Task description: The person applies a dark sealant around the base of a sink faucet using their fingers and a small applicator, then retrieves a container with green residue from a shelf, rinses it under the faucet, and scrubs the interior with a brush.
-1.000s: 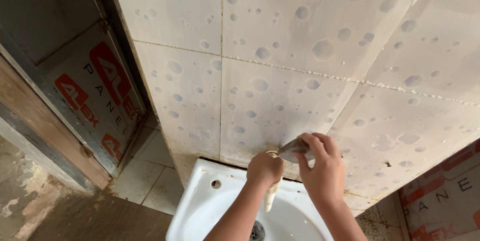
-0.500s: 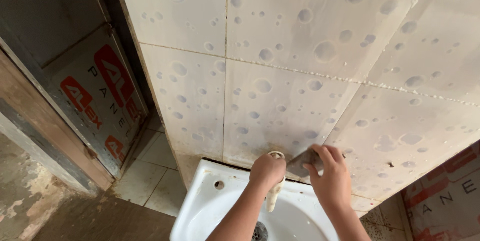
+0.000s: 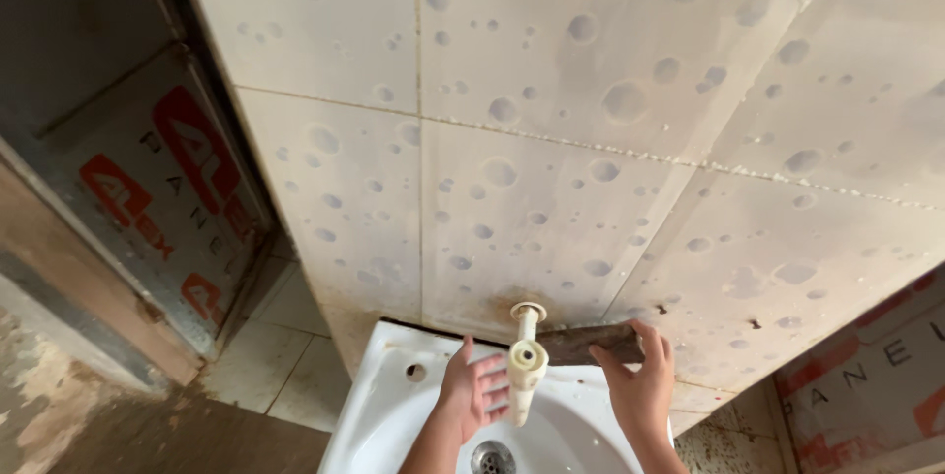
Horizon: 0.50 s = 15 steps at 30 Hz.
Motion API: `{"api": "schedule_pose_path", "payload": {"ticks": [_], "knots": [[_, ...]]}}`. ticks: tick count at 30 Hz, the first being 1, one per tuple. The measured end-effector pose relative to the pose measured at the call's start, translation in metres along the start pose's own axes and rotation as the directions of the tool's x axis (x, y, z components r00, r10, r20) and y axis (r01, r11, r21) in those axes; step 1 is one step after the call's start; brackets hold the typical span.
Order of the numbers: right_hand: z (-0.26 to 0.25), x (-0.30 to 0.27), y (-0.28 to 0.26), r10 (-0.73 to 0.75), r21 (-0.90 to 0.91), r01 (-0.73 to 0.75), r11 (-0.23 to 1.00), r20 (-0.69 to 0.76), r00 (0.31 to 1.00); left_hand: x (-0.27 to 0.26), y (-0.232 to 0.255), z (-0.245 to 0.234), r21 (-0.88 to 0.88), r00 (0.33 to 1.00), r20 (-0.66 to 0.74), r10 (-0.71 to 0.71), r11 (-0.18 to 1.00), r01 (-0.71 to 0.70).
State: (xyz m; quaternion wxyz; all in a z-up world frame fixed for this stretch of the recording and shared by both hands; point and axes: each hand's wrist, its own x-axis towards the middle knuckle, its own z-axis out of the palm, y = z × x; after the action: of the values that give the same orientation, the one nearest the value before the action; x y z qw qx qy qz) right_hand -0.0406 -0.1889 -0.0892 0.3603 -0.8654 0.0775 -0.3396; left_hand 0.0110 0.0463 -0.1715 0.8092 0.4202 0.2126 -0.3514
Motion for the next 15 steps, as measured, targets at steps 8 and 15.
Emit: {"api": "schedule_pose_path", "payload": {"ticks": [8, 15], "knots": [[-0.020, 0.000, 0.057, 0.351, 0.072, -0.348, 0.935, -0.036, 0.936, -0.024, 0.030, 0.040, 0.124, 0.995, 0.097, 0.003, 0.992, -0.015], [-0.002, 0.001, 0.045, 0.224, 0.098, -0.230, 0.968, 0.067, 0.972, -0.007, 0.044, 0.054, 0.168, 0.967, 0.238, 0.095, 0.976, -0.138]]}}
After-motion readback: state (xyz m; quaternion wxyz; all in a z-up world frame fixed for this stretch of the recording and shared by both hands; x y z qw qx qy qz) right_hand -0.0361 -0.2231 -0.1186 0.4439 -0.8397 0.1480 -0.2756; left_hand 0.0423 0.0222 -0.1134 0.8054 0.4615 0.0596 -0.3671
